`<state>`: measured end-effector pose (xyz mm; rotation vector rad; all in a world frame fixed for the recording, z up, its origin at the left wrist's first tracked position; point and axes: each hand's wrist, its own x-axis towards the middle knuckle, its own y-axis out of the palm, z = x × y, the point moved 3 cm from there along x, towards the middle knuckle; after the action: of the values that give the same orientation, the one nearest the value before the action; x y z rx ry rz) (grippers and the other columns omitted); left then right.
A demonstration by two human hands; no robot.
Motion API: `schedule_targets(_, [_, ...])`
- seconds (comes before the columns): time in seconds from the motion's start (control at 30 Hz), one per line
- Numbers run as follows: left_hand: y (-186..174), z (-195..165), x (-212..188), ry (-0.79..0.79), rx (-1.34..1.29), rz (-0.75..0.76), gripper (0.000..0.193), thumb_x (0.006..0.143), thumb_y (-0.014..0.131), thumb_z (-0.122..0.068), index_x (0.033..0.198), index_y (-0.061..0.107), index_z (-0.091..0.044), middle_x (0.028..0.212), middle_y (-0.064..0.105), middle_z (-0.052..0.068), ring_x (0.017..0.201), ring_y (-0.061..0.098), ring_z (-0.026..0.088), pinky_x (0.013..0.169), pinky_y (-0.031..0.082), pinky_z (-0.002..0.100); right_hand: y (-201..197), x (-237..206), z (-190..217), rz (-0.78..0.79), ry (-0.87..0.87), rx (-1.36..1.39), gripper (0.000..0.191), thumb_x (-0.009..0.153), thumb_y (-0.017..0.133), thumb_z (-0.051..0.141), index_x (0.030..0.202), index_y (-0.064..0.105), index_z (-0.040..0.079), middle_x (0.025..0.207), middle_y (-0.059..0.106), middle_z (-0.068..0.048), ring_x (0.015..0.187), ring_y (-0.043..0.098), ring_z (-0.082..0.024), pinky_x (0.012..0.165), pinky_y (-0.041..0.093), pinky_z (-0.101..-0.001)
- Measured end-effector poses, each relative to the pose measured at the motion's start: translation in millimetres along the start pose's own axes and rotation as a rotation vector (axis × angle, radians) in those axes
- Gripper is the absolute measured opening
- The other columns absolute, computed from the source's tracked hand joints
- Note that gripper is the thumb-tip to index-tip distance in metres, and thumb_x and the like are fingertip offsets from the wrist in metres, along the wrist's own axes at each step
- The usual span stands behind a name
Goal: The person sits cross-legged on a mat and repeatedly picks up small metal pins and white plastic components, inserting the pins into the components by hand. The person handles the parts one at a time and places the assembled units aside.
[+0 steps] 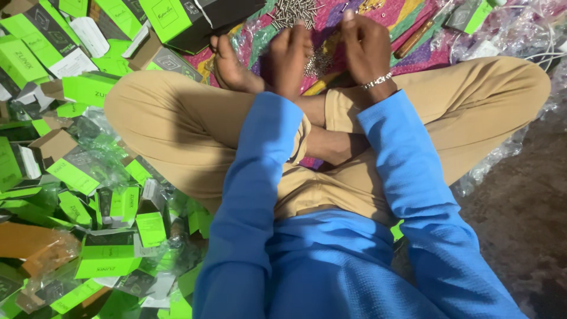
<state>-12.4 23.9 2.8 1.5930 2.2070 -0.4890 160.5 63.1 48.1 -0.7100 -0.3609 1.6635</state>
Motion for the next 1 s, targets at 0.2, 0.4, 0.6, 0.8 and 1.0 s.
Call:
schedule_targets(0.2, [4,15,13,-0.181,-0.563,0.272,0.055,0.101,0.058,-0.012,0.15,0.042,0.005,0.125,0.066,0.022,0.108,0.068,0.022,0.097,0.055,0.032,2,-11,19,0.059,-0.403,0.053,0.033,0.097,0.084,0.017,0.126,0.076,0.002,0.118,0.059,-0.016,0.109,0.062,-0.031,0.09,0.053,-0.0389])
schedule_targets(0.4, [8,17,9,-0.159,-0.727,0.437,0.067,0.099,0.047,0.007,0.162,0.023,-0.001,0.157,0.046,0.029,0.116,0.062,0.022,0.102,0.052,0.034,11,-14,16,0.012,-0.534,-0.133,0.024,0.089,0.086,0.008,0.113,0.082,0.007,0.123,0.063,-0.012,0.117,0.06,-0.032,0.096,0.052,-0.0404])
schedule_targets(0.6, [14,16,7,-0.161,-0.725,0.516,0.063,0.101,0.045,0.007,0.16,0.029,-0.006,0.15,0.052,0.023,0.103,0.063,0.02,0.1,0.055,0.036,11,-10,9,0.041,-0.487,0.017,0.022,0.091,0.084,0.006,0.112,0.08,0.004,0.122,0.064,-0.012,0.118,0.06,-0.031,0.101,0.051,-0.0404])
schedule_targets(0.8, [11,12,5,-0.144,-0.746,0.569,0.055,0.113,0.049,0.003,0.165,0.034,-0.005,0.144,0.058,0.016,0.103,0.057,0.014,0.098,0.051,0.031,10,-11,12,0.109,-0.55,0.069,0.031,0.087,0.087,0.006,0.117,0.079,0.002,0.124,0.061,-0.013,0.117,0.057,-0.033,0.098,0.048,-0.0418])
schedule_targets(1.0, [7,13,3,-0.241,-0.667,0.65,0.043,0.107,0.051,-0.016,0.148,0.049,-0.002,0.137,0.065,0.007,0.11,0.065,0.015,0.101,0.055,0.035,4,-15,14,-0.017,-0.537,0.004,0.026,0.086,0.088,0.003,0.111,0.082,0.006,0.121,0.062,-0.01,0.116,0.057,-0.032,0.099,0.048,-0.0414])
